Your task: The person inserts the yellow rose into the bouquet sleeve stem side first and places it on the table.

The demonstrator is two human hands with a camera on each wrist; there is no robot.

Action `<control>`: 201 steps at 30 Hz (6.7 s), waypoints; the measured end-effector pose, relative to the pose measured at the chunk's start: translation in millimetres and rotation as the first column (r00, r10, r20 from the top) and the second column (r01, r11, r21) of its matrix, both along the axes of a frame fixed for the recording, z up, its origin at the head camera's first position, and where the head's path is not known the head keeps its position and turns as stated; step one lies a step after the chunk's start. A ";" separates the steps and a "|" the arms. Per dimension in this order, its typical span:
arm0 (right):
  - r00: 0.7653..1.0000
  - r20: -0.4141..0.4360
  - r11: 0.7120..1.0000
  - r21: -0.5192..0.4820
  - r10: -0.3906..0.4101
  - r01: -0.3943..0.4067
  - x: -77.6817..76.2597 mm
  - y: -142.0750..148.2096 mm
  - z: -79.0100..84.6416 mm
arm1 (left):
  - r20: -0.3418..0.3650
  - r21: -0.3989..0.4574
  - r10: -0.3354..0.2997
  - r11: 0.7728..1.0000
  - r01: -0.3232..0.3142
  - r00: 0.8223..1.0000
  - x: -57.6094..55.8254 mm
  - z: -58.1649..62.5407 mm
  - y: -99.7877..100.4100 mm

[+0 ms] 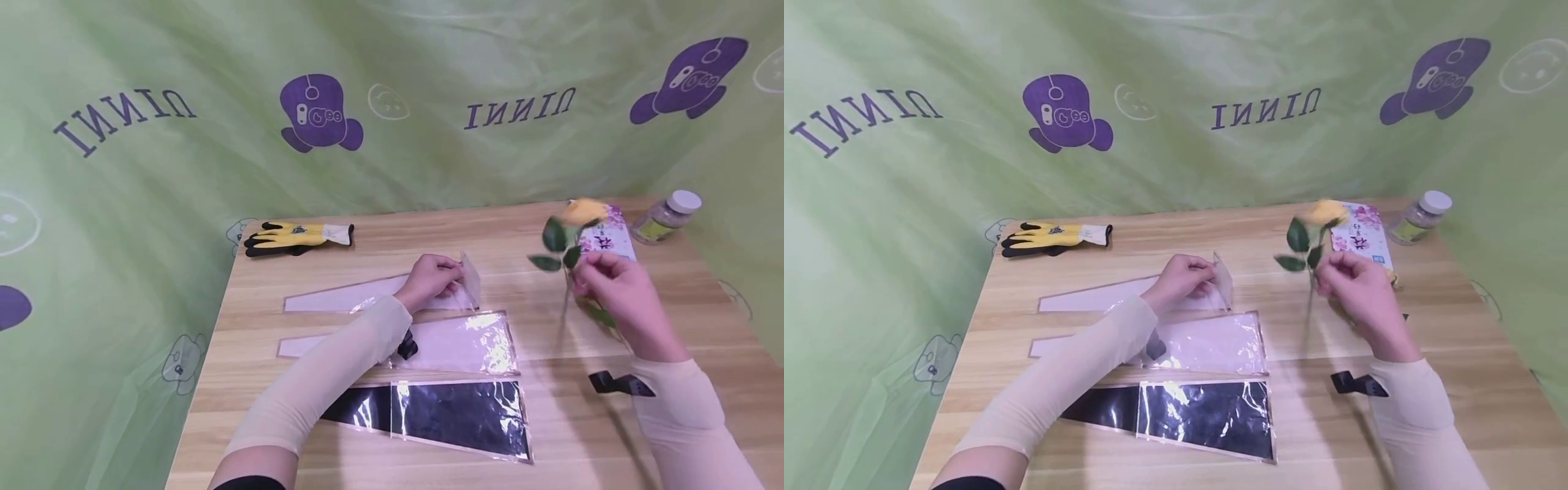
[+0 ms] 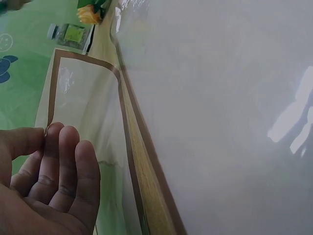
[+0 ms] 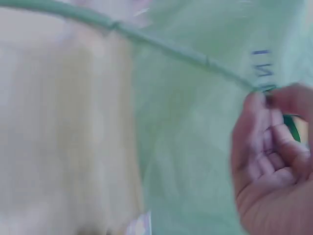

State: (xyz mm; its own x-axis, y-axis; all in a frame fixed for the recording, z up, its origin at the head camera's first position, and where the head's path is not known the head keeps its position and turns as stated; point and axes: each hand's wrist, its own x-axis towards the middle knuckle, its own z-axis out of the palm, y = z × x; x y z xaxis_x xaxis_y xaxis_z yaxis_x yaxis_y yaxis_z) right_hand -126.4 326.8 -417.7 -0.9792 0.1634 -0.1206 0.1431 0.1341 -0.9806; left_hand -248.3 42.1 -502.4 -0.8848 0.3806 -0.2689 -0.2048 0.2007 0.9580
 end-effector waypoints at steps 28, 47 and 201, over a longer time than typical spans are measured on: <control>0.848 -0.364 0.897 -0.364 -0.386 0.252 -34.5 -33.2 -26.0 | -0.016 0.066 -0.035 0.997 0.036 0.999 2.6 6.5 9.6; 0.945 -0.153 0.856 -0.485 -0.288 0.182 -34.6 -40.4 -62.7 | -0.019 0.080 -0.006 0.997 0.008 1.000 3.7 4.1 13.6; 0.967 -0.251 0.998 0.020 -0.051 0.058 -22.3 -87.0 -69.4 | -0.208 0.127 0.001 0.992 0.026 0.978 28.8 50.4 20.4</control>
